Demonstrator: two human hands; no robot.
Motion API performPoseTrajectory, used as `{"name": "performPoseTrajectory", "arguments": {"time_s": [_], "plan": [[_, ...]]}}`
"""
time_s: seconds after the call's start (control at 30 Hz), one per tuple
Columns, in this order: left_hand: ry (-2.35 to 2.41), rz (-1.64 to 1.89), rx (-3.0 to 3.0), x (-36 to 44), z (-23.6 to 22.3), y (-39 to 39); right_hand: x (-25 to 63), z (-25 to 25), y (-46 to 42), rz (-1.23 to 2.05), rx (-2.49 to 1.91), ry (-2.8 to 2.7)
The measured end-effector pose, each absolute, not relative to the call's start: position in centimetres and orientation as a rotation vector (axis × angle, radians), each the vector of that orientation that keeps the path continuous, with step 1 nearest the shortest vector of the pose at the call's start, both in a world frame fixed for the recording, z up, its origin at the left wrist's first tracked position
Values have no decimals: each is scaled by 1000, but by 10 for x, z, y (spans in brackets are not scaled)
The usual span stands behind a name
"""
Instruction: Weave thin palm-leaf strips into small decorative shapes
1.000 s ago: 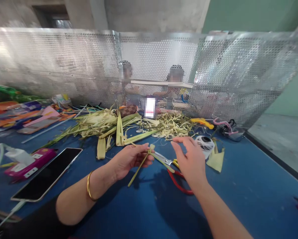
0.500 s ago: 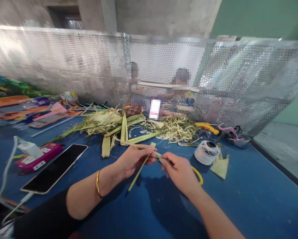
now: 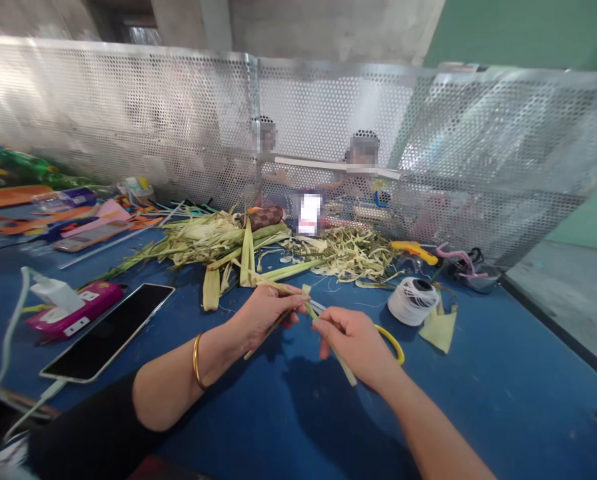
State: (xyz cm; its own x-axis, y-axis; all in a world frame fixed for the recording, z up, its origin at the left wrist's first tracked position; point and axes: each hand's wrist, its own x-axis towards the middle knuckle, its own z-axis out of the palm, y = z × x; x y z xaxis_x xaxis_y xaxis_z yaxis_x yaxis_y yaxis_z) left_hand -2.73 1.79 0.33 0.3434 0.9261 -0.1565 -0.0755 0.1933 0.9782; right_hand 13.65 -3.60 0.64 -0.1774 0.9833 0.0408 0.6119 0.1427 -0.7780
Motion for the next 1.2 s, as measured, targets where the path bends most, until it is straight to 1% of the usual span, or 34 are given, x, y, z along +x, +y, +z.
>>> {"name": "performPoseTrajectory", "arguments": {"time_s": [0.13, 0.33, 0.37, 0.47, 0.5, 0.53, 0.67, 0.83, 1.03, 1.1, 1.2], "plan": [[1008, 877, 1234, -27, 0, 24, 135, 7, -37, 939, -1548, -1736], [1073, 836, 1282, -28, 4, 24, 138, 7, -39, 1037, -1528, -1737], [1068, 833, 1297, -29, 6, 22, 140, 6, -37, 976, -1532, -1703], [982, 701, 1391, -30, 11, 16, 145, 4, -32, 609, -1463, -1606], [936, 641, 1429, -30, 12, 14, 146, 3, -31, 531, -1422, -1614], [893, 596, 1463, -30, 13, 13, 146, 3, -30, 523, -1386, -1657], [801, 520, 1533, -33, 13, 13, 145, 4, -29, 820, -1302, -1917], [754, 494, 1615, -37, 14, 19, 145, 1, -30, 911, -1346, -1828], [1024, 668, 2173, -35, 10, 19, 134, -6, -31, 1229, -1282, -1496], [1070, 873, 2270, -34, 8, 16, 130, -9, -30, 1242, -1315, -1338], [1172, 1253, 2161, -33, 8, 11, 128, -10, -29, 1178, -1369, -1127]]}}
